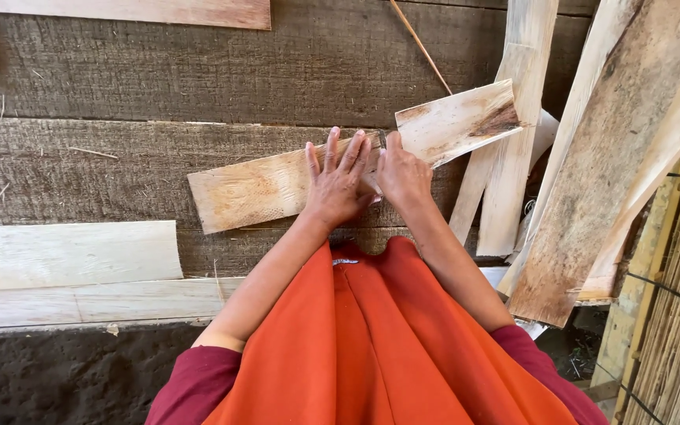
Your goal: Cutting thin wood veneer strips using a utility knife and a wooden guide.
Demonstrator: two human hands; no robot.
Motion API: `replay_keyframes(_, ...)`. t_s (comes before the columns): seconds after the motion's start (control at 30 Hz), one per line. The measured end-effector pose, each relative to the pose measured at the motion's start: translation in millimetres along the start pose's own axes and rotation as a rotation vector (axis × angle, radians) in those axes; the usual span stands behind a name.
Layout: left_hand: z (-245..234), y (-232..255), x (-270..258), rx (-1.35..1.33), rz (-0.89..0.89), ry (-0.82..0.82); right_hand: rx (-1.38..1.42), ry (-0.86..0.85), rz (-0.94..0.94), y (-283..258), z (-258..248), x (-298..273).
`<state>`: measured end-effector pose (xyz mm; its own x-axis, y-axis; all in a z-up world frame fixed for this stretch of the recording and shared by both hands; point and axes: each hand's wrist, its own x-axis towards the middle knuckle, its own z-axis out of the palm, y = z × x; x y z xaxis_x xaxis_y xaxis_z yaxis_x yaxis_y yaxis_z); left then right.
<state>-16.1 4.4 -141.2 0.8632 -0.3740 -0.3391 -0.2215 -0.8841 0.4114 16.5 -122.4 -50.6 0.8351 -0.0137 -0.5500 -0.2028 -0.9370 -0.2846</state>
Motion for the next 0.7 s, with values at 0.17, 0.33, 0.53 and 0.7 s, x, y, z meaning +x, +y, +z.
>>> replay_keyframes(0.17,1.0,-1.0,-1.2,0.001,0.009,0.007,-0.027,0.008,-0.016,15.4,14.0,14.5)
replay_keyframes(0.33,3.8,-2.2,-0.9,0.000,0.019,0.029,-0.021,-0.025,0.019,14.3,16.0,19.6)
replay_keyframes(0.53,3.3,-0.3,-3.3,0.003,0.004,0.036,-0.043,-0.071,0.023,-2.2,-5.1,0.4)
replay_keyframes(0.7,7.2,-4.2,4.5,0.018,0.010,0.011,-0.015,-0.247,0.058,10.3,-7.8,-9.7)
